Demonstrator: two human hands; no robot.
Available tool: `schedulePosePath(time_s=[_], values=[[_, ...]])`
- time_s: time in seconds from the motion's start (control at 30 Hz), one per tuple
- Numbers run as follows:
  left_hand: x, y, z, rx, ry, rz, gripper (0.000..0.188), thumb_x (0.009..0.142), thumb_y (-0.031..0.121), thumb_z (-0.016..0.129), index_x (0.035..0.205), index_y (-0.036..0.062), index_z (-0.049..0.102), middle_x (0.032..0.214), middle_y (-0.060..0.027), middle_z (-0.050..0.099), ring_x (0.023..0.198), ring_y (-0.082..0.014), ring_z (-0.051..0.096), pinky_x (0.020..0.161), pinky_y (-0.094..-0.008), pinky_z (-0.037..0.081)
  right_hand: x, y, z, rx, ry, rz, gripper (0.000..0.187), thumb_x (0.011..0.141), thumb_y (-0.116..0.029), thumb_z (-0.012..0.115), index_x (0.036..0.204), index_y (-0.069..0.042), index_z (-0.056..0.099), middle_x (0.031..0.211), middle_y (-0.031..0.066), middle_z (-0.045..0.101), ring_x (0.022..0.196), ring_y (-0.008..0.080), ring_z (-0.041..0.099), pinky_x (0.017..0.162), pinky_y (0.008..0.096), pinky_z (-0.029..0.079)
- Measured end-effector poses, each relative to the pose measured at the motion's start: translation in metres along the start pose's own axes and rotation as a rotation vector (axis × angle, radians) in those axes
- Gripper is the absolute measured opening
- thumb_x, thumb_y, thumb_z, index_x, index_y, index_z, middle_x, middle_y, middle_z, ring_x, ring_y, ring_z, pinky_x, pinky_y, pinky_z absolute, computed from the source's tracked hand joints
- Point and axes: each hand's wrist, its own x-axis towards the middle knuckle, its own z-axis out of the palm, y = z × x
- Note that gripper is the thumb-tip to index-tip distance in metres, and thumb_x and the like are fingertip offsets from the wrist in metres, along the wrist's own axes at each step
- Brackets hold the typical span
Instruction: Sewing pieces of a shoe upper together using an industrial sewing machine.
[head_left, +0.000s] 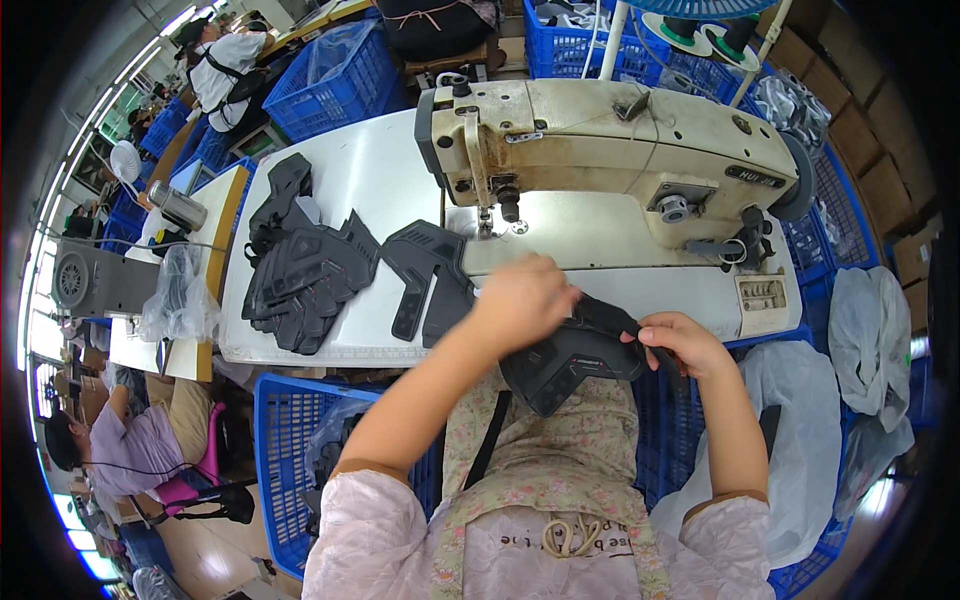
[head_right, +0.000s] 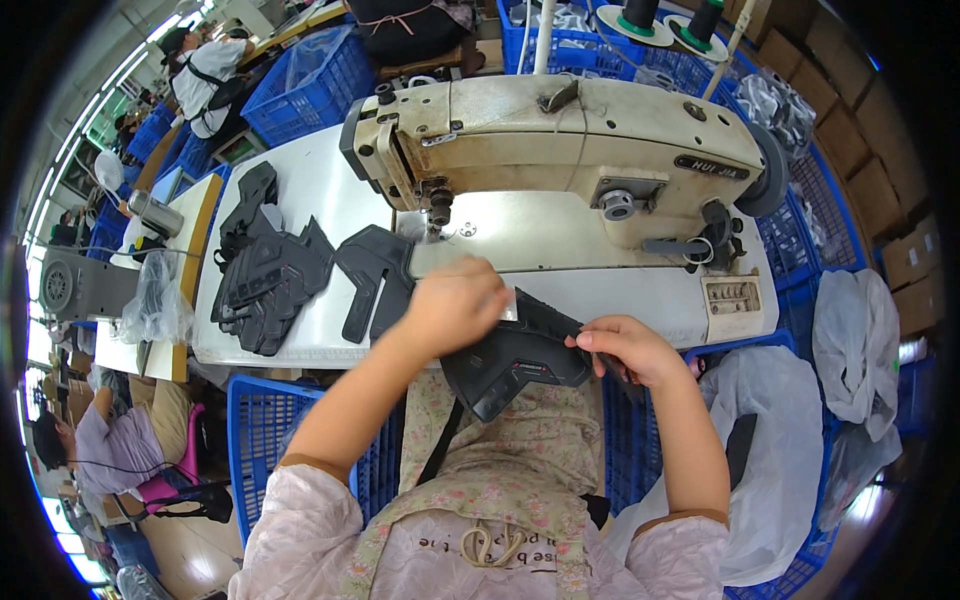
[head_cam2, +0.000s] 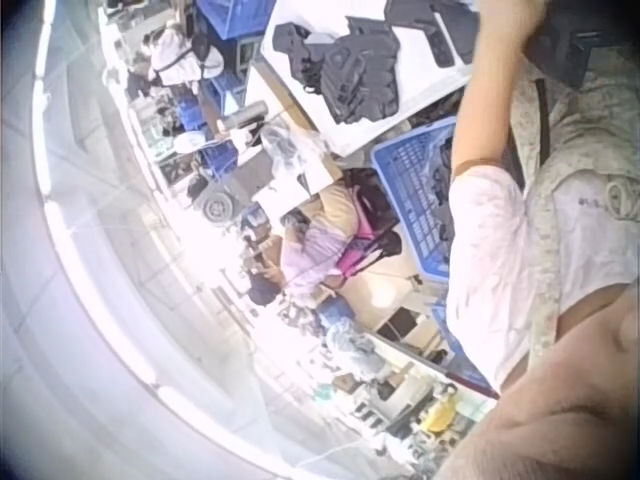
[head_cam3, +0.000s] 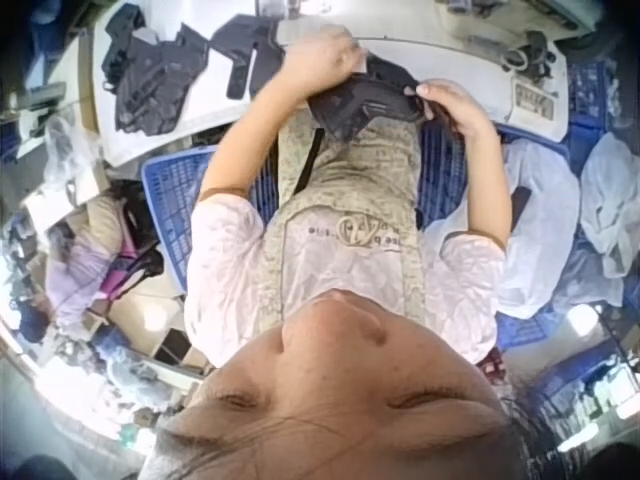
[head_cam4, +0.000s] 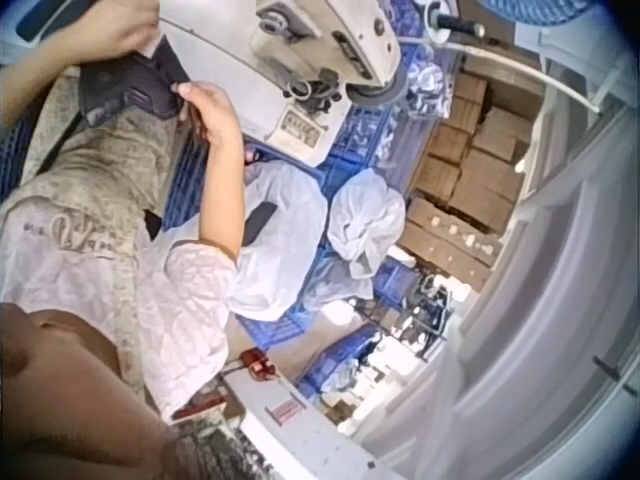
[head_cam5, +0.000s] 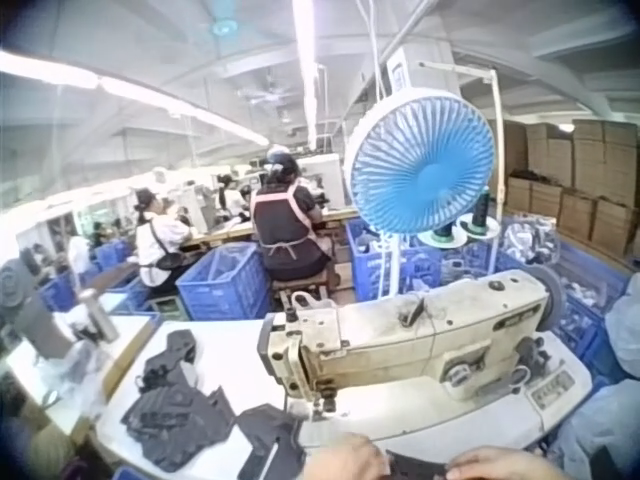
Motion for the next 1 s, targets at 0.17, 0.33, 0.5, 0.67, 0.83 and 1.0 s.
schedulePosePath(time_s=[0.17,0.33,0.5,0.67,0.83,1.0], values=[[-0.014,-0.07,0.008,0.215,-0.088,-0.009,0.04,0.092,0.035,0.059,0.118,0.0048,0.064,0.123,-0.0103,0.063,0.111,-0.0311,0.055,0.092,-0.0445,0.044,-0.002,-0.01,0.004,-0.151,0.032,-0.006,0.039,0.085,-0.03,0.072,0.105,0.004,0.07,0.075,0.006,0.067,0.057,0.0092,0.057,0.047,0.0216,0.039],[-0.027,-0.086,0.0,0.374,-0.07,-0.122,0.053,0.092,0.045,0.057,0.125,0.0034,0.061,0.13,-0.0136,0.059,0.116,-0.0317,0.053,0.096,-0.0448,0.04,-0.002,-0.008,-0.01,-0.115,0.038,-0.019,0.04,0.081,-0.024,0.077,0.106,0.007,0.069,0.08,0.0072,0.068,0.063,0.0117,0.059,0.055,0.0257,0.046],[-0.04,-0.104,-0.02,0.541,-0.068,-0.35,0.06,0.089,0.048,0.059,0.125,0.0,0.06,0.131,-0.0163,0.059,0.117,-0.0321,0.054,0.095,-0.0442,0.041,0.003,-0.018,-0.025,-0.171,0.024,-0.022,0.04,0.08,-0.025,0.078,0.105,0.006,0.07,0.083,0.0072,0.069,0.066,0.0116,0.059,0.057,0.0257,0.047],[-0.051,-0.087,-0.026,0.605,-0.015,-0.309,0.06,0.085,0.043,0.066,0.126,-0.0006,0.06,0.136,-0.0177,0.055,0.12,-0.0327,0.053,0.097,-0.0441,0.041,0.002,-0.026,-0.034,-0.335,0.08,-0.008,0.041,0.078,-0.026,0.08,0.105,0.004,0.071,0.084,0.0059,0.069,0.074,0.0106,0.061,0.064,0.0251,0.047],[-0.051,-0.059,-0.016,0.338,-0.105,-0.251,0.058,0.084,0.034,0.069,0.129,-0.0004,0.057,0.137,-0.0176,0.054,0.125,-0.0337,0.051,0.103,-0.0449,0.04,-0.005,-0.025,-0.051,-0.325,0.135,0.04,0.045,0.077,-0.03,0.08,0.104,0.003,0.07,0.087,0.0069,0.07,0.078,0.0134,0.061,0.07,0.027,0.048],[-0.05,-0.075,0.001,0.336,0.001,-0.26,0.056,0.086,0.033,0.068,0.13,0.0003,0.055,0.137,-0.0188,0.053,0.13,-0.0352,0.048,0.107,-0.0469,0.037,-0.014,-0.048,-0.014,-0.797,0.449,-0.216,0.047,0.072,-0.033,0.081,0.104,0.0,0.071,0.099,0.0107,0.066,0.083,0.0252,0.064,0.074,0.0344,0.05]])
